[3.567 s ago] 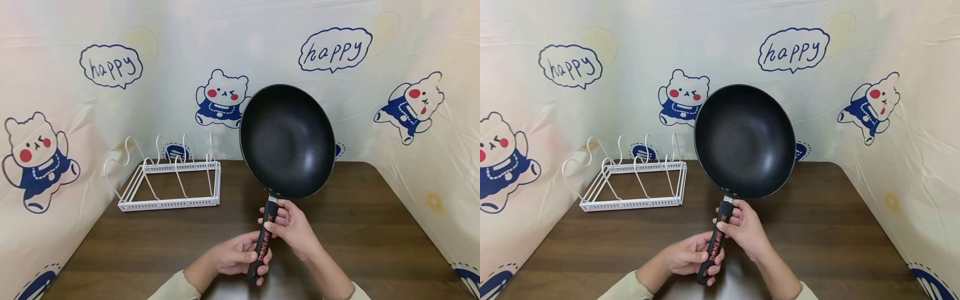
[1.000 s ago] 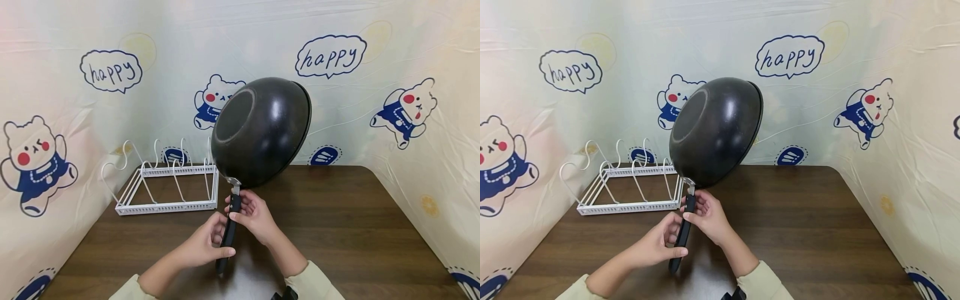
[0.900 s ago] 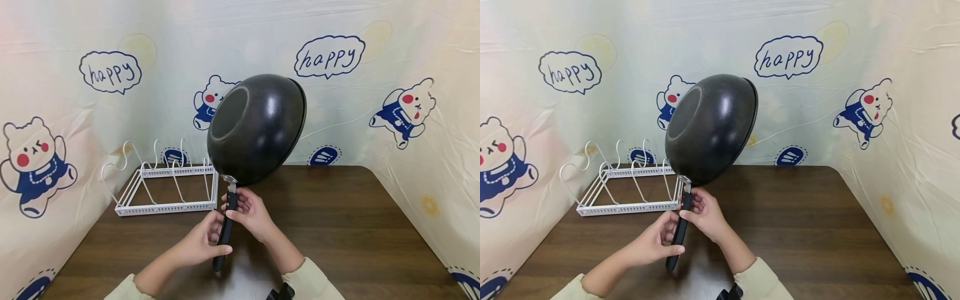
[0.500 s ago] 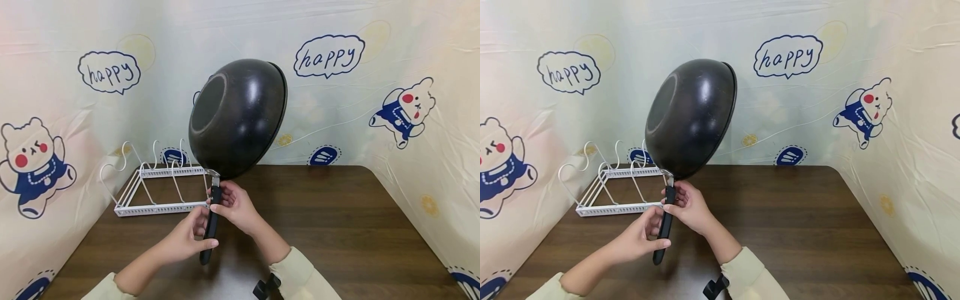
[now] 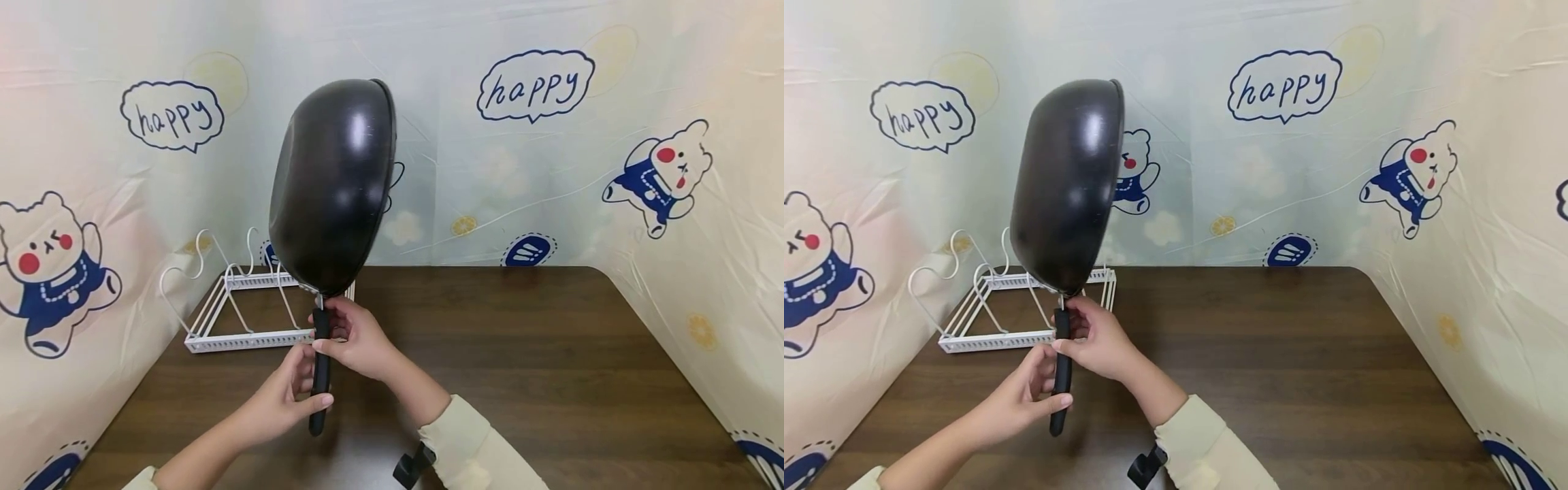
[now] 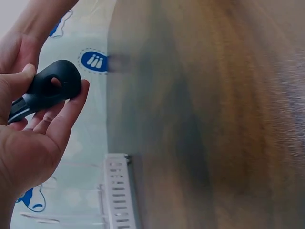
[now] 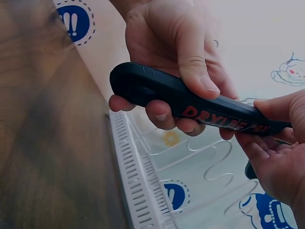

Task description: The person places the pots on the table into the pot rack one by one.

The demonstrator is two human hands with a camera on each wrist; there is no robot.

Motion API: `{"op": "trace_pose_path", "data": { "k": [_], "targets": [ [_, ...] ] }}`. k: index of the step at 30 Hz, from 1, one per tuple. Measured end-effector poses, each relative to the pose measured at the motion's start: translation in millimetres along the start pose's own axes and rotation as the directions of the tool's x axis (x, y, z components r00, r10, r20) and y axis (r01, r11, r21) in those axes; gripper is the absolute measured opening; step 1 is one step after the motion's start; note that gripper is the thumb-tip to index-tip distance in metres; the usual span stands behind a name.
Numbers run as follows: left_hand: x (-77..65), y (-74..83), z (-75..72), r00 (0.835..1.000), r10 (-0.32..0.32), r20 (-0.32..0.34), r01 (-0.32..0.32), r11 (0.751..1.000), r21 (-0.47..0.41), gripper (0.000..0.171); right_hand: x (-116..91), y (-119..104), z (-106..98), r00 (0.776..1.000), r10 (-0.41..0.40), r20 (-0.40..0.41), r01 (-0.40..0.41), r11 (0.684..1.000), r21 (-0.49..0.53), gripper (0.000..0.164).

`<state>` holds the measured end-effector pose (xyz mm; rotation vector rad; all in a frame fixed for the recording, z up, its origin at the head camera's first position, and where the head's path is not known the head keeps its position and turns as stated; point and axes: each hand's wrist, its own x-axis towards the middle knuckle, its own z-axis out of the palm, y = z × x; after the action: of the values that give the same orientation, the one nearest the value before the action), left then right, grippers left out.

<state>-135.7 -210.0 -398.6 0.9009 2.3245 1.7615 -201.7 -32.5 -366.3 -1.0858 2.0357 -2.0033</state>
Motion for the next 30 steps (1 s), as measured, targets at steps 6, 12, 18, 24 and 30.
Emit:
{"op": "trace_pose_path", "data": {
  "k": [6, 12, 18, 24, 30],
  "targets": [
    [-7.4, -14.6, 0.0, 0.998, 0.037, 0.051, -0.03, 0.992, -0.119, 0.052, 0, 11, 9, 0.997, 0.067, -0.025, -0.069, 0.994, -0.082, 0.043],
    [-14.8, -26.1, 2.7, 0.993, 0.006, 0.118, 0.03, 0.954, -0.298, 0.051, -4, 22, 15, 0.993, 0.117, -0.018, -0.118, 0.99, -0.075, 0.047],
    [-22.7, -35.5, 9.6, 0.98, -0.107, 0.168, 0.168, 0.897, -0.409, 0.056, -11, 38, 20, 0.983, 0.182, -0.032, -0.183, 0.982, -0.048, 0.05],
    [-27.4, -41.5, 18.7, 0.968, -0.182, 0.176, 0.244, 0.851, -0.466, 0.057, -17, 47, 20, 0.975, 0.221, -0.02, -0.222, 0.972, -0.078, 0.048],
    [-28.5, -48.8, 21.1, 0.957, -0.19, 0.218, 0.281, 0.792, -0.542, 0.06, -20, 51, 20, 0.972, 0.235, -0.011, -0.235, 0.965, -0.116, 0.048]
  ]
}}
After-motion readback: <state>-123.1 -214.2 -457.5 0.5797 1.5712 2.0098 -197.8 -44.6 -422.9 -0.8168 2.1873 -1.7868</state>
